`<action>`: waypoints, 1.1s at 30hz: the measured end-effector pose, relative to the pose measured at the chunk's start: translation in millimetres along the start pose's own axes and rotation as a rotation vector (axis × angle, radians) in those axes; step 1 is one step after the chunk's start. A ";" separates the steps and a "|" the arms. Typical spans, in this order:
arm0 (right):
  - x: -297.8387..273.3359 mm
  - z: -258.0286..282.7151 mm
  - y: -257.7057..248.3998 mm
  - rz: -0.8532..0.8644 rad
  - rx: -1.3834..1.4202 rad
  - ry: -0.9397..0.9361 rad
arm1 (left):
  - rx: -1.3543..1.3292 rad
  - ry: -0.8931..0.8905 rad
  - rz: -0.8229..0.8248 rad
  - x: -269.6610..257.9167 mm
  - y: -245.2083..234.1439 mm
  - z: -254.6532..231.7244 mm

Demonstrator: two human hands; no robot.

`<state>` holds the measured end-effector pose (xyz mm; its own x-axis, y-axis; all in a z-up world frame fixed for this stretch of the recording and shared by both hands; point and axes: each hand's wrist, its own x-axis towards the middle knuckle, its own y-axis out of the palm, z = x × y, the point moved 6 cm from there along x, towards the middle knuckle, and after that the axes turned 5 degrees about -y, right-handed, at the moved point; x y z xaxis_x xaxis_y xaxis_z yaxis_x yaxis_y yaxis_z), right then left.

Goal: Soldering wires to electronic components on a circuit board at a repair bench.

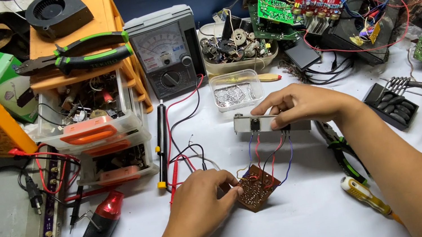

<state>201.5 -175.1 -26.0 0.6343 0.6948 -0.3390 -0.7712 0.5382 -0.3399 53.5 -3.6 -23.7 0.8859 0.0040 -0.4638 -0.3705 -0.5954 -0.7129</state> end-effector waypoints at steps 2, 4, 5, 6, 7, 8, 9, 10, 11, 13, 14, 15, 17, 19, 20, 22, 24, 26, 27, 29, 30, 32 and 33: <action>4.9 -0.2 3.4 0.023 0.057 -0.001 | 0.018 0.068 -0.053 6.2 7.2 5.9; 9.3 0.0 7.1 0.045 0.115 -0.001 | 0.036 0.137 -0.105 9.4 10.7 7.7; 11.2 -0.9 7.7 0.031 0.126 0.020 | 0.027 0.148 -0.122 9.9 10.9 7.9; 13.0 -2.0 8.4 0.016 0.137 0.040 | 0.018 0.159 -0.138 10.4 11.1 8.1; 14.4 -1.5 9.2 0.017 0.137 0.040 | 0.018 0.158 -0.138 10.7 11.5 8.3; 15.4 -2.1 9.3 0.001 0.149 0.054 | 0.023 0.150 -0.139 11.2 12.2 9.0; 16.3 -2.9 9.4 -0.015 0.161 0.068 | 0.028 0.141 -0.139 11.6 12.9 9.6; 16.1 -2.7 10.1 -0.014 0.162 0.069 | 0.028 0.139 -0.138 11.9 13.6 10.0; 15.7 -2.8 10.2 -0.019 0.135 0.072 | 0.033 0.149 -0.142 12.0 14.2 9.6; 14.3 -0.5 11.9 -0.024 0.110 0.078 | 0.038 0.158 -0.143 11.6 14.6 8.7; 13.1 1.2 11.7 -0.042 0.056 0.090 | 0.042 0.155 -0.141 11.5 14.3 8.2; 11.7 3.1 11.5 -0.060 0.002 0.102 | 0.046 0.152 -0.139 11.2 14.0 7.5; 12.8 0.2 12.1 -0.069 0.012 0.088 | 0.045 0.147 -0.135 10.4 13.7 6.9; 13.1 0.0 12.6 -0.079 0.021 0.071 | 0.045 0.143 -0.135 11.1 13.6 7.1; 12.2 -1.2 13.1 -0.096 0.056 0.091 | 0.037 0.156 -0.147 11.4 13.9 7.1; 11.9 -4.2 13.6 -0.113 0.091 0.111 | 0.030 0.170 -0.158 10.8 13.1 6.3; 13.1 -3.6 12.1 -0.116 -0.013 0.045 | 0.028 0.146 -0.139 9.8 12.2 6.0; 12.2 -5.9 13.0 -0.117 0.004 0.026 | 0.025 0.144 -0.132 9.6 12.0 5.3; 12.0 -6.4 13.6 -0.117 0.021 0.006 | 0.023 0.140 -0.126 9.6 11.9 5.2; 12.5 -6.9 13.5 -0.114 -0.003 -0.026 | 0.028 0.139 -0.129 10.6 12.4 5.2; 12.9 -6.2 13.8 -0.112 -0.025 -0.058 | 0.035 0.137 -0.131 11.1 12.4 5.6; 13.9 -7.6 13.0 -0.110 -0.027 -0.086 | 0.040 0.145 -0.137 12.3 13.2 6.4; 14.0 -7.8 12.5 -0.110 -0.029 -0.114 | 0.045 0.154 -0.143 13.0 13.6 6.4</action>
<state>201.2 -162.3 -41.9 0.7031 0.6832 -0.1973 -0.6948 0.6009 -0.3952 58.2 -6.6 -42.9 0.9612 -0.0387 -0.2731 -0.2470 -0.5615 -0.7898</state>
